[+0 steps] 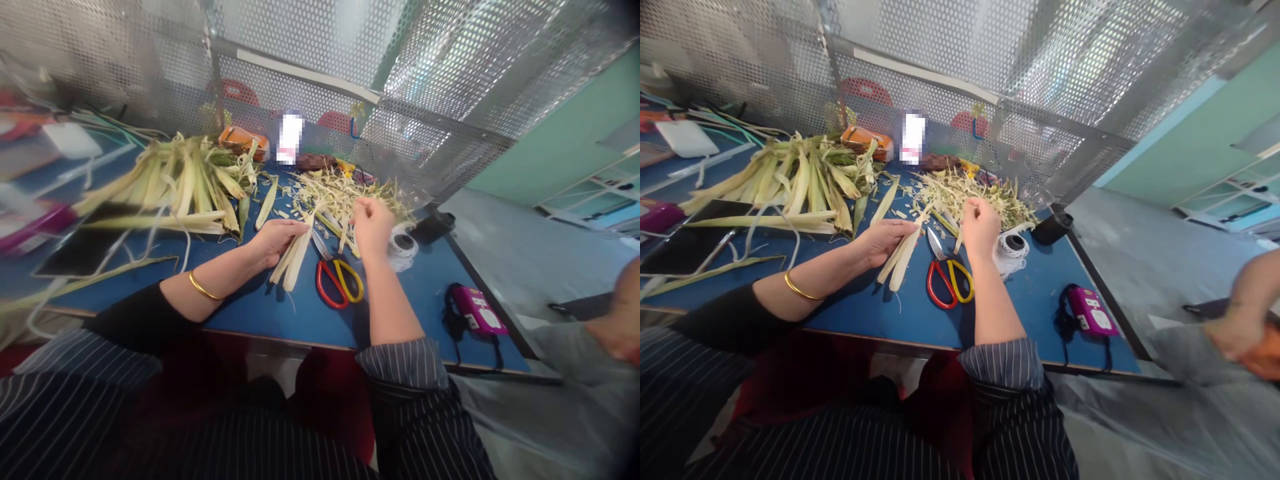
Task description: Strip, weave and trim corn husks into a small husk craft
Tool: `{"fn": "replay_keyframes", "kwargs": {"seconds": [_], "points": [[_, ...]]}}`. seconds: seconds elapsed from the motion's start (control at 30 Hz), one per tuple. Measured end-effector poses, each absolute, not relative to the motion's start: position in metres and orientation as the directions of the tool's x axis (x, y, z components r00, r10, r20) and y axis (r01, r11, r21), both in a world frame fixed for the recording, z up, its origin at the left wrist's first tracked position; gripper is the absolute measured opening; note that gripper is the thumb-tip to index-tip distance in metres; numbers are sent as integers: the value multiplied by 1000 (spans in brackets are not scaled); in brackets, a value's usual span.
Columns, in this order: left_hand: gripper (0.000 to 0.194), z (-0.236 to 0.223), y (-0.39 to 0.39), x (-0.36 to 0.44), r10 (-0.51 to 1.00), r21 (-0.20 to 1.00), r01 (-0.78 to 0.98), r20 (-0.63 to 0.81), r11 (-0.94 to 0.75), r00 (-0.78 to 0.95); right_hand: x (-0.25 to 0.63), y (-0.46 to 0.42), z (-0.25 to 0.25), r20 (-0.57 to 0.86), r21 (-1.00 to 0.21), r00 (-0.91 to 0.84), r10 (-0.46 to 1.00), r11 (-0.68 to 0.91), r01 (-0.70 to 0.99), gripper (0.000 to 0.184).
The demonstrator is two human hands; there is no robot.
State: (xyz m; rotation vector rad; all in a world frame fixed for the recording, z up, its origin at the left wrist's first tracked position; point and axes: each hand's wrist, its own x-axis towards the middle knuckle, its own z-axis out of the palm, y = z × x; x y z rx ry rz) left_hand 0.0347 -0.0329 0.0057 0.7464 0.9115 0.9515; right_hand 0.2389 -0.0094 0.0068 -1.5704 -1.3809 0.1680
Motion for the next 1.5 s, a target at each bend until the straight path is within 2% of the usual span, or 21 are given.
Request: {"fn": "replay_keyframes", "kwargs": {"seconds": [0.07,0.13,0.2,0.27,0.33,0.4,0.5,0.57,0.63,0.7,0.77,0.87,0.93,1.03,1.17,1.33,1.5], "points": [[9,5,-31,34,905,838,-369,-305,403,296,230,-15,8,496,-671,256,829,179,720,36],[9,4,-29,34,900,819,-392,-319,420,298,223,-18,8,493,-705,261,830,205,679,27],[9,2,-29,34,893,811,-392,-329,434,306,216,-19,7,390,-835,287,875,205,510,29],[9,0,-30,34,879,825,-357,-311,439,361,209,-20,3,183,-961,174,968,139,238,30],[10,-2,-31,34,861,845,-318,-279,431,425,202,-22,-1,25,-1000,-32,999,26,14,29],[11,-4,-31,34,847,857,-286,-272,429,456,195,-22,-4,-30,-993,-104,994,-42,-114,28],[12,-6,-30,35,839,868,-242,-291,433,459,196,-17,-5,-60,-962,94,994,-32,-272,24],[12,-6,-29,35,843,871,-230,-303,434,444,204,-10,-3,-50,-934,294,954,59,-352,21],[10,-6,-29,35,859,868,-243,-316,434,404,215,-4,0,8,-911,495,869,211,-355,18],[8,-5,-29,35,884,871,-270,-308,411,352,222,-2,3,72,-915,612,788,295,-273,18],[7,-5,-30,36,914,890,-282,-273,359,300,222,-6,5,84,-960,544,835,214,-180,25],[7,-7,-32,36,940,933,-237,-205,272,273,206,-17,2,-18,-999,147,989,-11,-50,36],[10,-8,-34,37,941,956,-180,-174,232,290,196,-23,-2,-15,-1000,14,1000,-15,3,35],[10,-10,-34,37,939,977,-83,-165,199,301,192,-24,-3,56,-998,124,991,58,-12,30],[10,-14,-29,36,951,991,18,-133,133,279,203,-17,0,84,-991,287,954,110,-76,23],[8,-16,-27,35,952,990,78,-136,119,275,207,-15,0,126,-991,327,936,137,-10,22],[10,-14,-31,36,942,988,58,-155,144,298,205,-14,-3,133,-989,351,927,145,-8,20]]}}
